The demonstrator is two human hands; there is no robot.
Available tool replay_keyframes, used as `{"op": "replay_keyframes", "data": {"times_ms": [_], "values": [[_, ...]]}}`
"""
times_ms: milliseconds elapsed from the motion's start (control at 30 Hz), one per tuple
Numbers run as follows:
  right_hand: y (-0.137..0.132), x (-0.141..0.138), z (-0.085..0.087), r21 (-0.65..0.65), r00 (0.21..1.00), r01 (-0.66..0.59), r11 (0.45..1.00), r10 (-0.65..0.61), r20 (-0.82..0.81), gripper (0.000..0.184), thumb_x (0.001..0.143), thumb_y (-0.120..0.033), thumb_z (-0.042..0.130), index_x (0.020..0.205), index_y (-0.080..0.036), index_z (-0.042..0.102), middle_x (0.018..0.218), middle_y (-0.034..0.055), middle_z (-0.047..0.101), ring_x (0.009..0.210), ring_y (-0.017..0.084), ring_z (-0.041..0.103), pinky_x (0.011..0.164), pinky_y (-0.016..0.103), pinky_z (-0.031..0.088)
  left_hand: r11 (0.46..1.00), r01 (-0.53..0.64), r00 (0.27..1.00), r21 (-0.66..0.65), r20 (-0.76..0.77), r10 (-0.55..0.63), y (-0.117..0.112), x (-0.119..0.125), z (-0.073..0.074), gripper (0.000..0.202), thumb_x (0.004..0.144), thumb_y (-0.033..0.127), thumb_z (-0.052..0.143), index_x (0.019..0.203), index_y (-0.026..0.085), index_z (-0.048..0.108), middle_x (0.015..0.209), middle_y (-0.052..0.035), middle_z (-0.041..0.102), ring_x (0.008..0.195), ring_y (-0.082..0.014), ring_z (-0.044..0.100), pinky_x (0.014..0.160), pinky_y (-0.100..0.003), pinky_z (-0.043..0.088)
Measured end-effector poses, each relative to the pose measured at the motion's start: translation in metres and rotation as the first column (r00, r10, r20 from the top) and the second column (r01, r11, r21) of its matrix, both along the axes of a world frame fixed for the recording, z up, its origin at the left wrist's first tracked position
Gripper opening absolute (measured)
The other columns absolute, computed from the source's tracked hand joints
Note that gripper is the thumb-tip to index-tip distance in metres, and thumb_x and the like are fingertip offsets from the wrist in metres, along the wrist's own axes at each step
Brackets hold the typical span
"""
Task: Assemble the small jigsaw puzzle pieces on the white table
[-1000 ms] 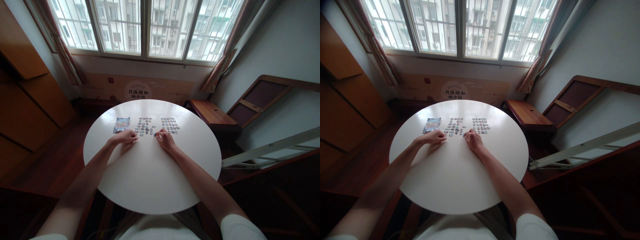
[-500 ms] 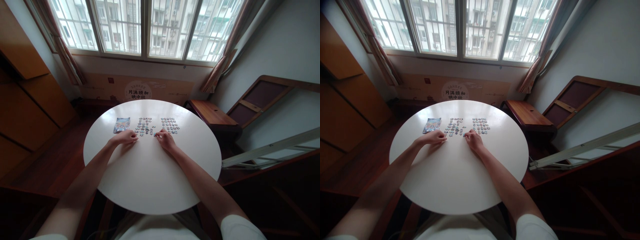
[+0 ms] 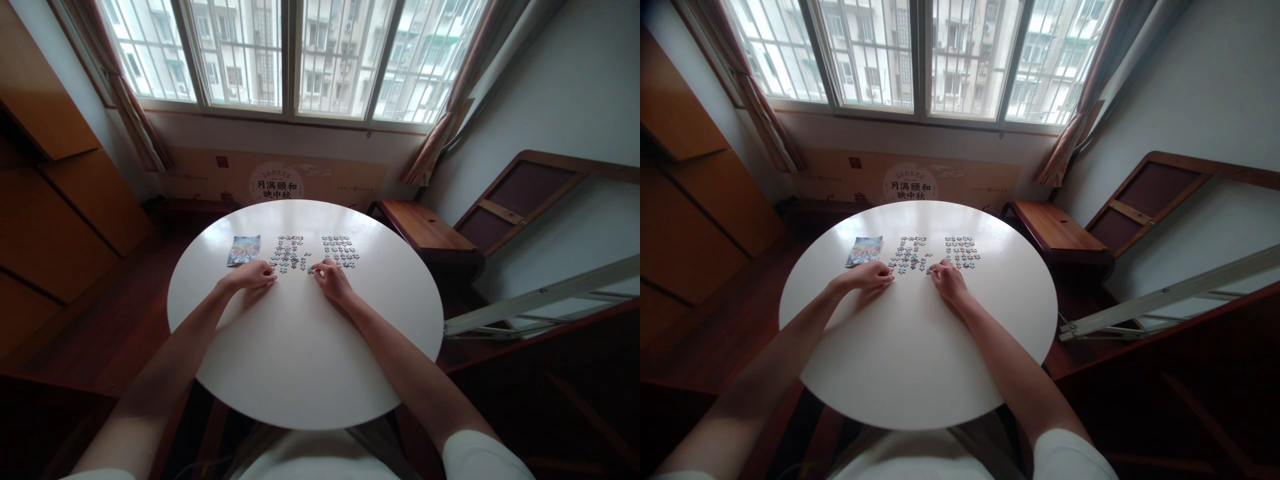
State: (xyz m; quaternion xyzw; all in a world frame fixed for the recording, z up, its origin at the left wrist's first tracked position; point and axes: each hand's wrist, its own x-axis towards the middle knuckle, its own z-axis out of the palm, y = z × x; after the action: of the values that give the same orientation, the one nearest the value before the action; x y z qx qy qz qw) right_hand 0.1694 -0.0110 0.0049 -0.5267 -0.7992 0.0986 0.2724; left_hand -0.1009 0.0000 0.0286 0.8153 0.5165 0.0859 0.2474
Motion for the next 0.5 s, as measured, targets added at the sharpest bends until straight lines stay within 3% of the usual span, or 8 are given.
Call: {"op": "replay_keyframes", "data": {"times_ms": [133,500], "values": [[0.0004,-0.0006,-0.0004,0.005,0.999,0.021,1.000,-0.021,-0.027,0.027,0.088,-0.016,0.051,0.106,-0.018,0.071,0.096,0.0059,0.064,0.078,0.015,0.061,0.079,0.026,0.045,1.000,-0.017,1.000,0.004,0.010,0.017,-0.0013,0.0012,0.0020,0.038,0.075,0.048,0.052,0.052,0.019,0.044,0.047,0.0010,0.045,0.045,-0.0119,0.039,0.049,-0.027,0.021],[-0.0027,-0.0015,0.0024,-0.025,1.000,0.027,0.999,-0.027,0.008,0.023,0.087,-0.018,0.053,0.096,-0.022,0.074,0.098,0.0051,0.061,0.076,0.014,0.060,0.080,0.027,0.045,0.999,-0.036,0.998,0.019,-0.046,0.037,-0.0061,0.0058,0.0076,0.036,0.076,0.044,0.051,0.053,0.019,0.041,0.046,0.0016,0.045,0.046,-0.0119,0.040,0.050,-0.028,0.020]]}}
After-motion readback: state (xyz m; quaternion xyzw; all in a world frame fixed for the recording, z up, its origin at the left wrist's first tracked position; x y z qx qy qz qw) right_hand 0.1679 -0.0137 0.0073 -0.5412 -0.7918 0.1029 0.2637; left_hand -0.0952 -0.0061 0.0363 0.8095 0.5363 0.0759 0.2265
